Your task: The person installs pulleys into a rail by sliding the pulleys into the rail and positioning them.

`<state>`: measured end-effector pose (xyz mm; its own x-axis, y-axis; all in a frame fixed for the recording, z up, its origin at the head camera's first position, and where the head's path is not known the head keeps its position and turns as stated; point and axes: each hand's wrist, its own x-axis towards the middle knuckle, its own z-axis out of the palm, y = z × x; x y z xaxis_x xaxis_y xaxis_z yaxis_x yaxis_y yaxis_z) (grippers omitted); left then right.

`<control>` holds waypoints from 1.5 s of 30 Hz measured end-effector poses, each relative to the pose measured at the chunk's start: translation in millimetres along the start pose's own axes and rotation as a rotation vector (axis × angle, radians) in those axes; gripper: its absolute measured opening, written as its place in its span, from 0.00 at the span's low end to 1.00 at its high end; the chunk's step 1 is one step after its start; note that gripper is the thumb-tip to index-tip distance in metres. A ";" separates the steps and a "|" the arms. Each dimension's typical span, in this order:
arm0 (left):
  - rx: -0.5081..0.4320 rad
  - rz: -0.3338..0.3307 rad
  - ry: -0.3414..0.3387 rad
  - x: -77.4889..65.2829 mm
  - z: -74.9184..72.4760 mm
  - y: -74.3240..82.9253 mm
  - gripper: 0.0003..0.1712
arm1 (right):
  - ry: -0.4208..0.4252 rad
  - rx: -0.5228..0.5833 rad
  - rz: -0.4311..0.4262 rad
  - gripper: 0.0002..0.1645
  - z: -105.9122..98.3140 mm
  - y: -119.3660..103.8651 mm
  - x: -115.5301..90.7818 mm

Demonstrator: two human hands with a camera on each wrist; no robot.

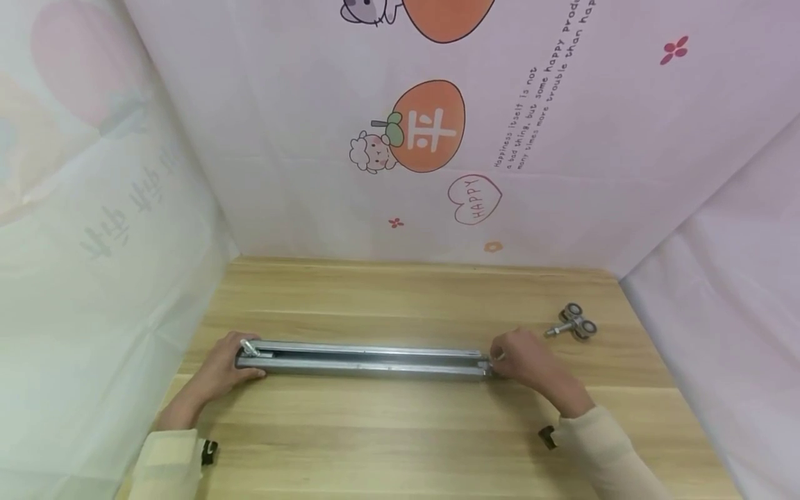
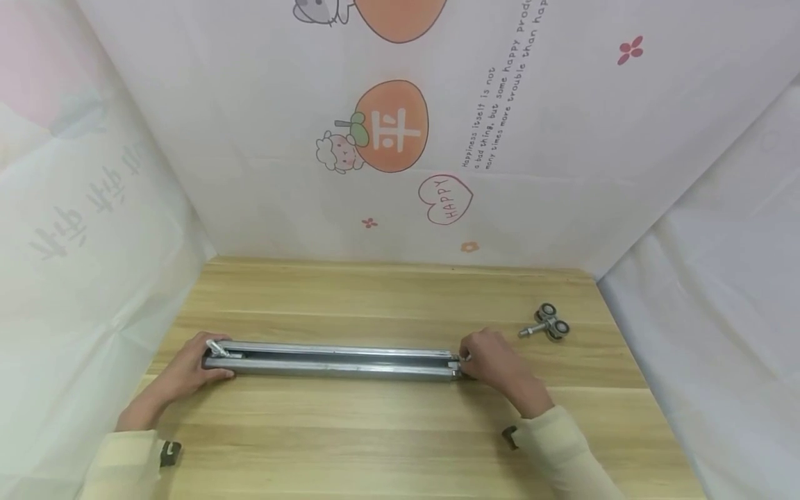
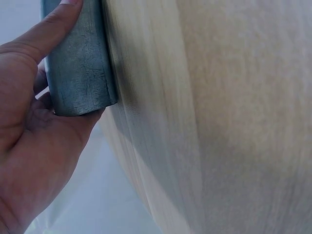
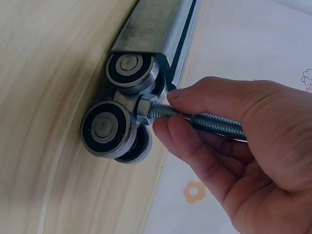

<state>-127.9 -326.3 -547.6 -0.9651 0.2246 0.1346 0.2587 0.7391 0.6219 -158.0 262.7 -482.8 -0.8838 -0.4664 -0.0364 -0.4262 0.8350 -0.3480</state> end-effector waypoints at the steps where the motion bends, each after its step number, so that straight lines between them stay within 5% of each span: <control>1: 0.001 -0.003 -0.001 0.0 -0.3 0.0 0.37 | -0.002 0.011 0.002 0.04 0.5 -1.1 0.5; 30: 0.015 -0.003 0.008 0.3 0.8 0.5 0.38 | 0.025 0.105 0.014 0.04 15.0 -34.7 9.3; 45: 0.015 -0.003 -0.002 -1.0 -0.5 -2.3 0.37 | 0.045 0.036 -0.079 0.04 19.1 -45.5 21.1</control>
<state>-127.5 -328.5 -548.7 -0.9657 0.2237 0.1316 0.2567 0.7489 0.6109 -153.5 209.3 -485.6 -0.8556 -0.5164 0.0346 -0.4889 0.7845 -0.3816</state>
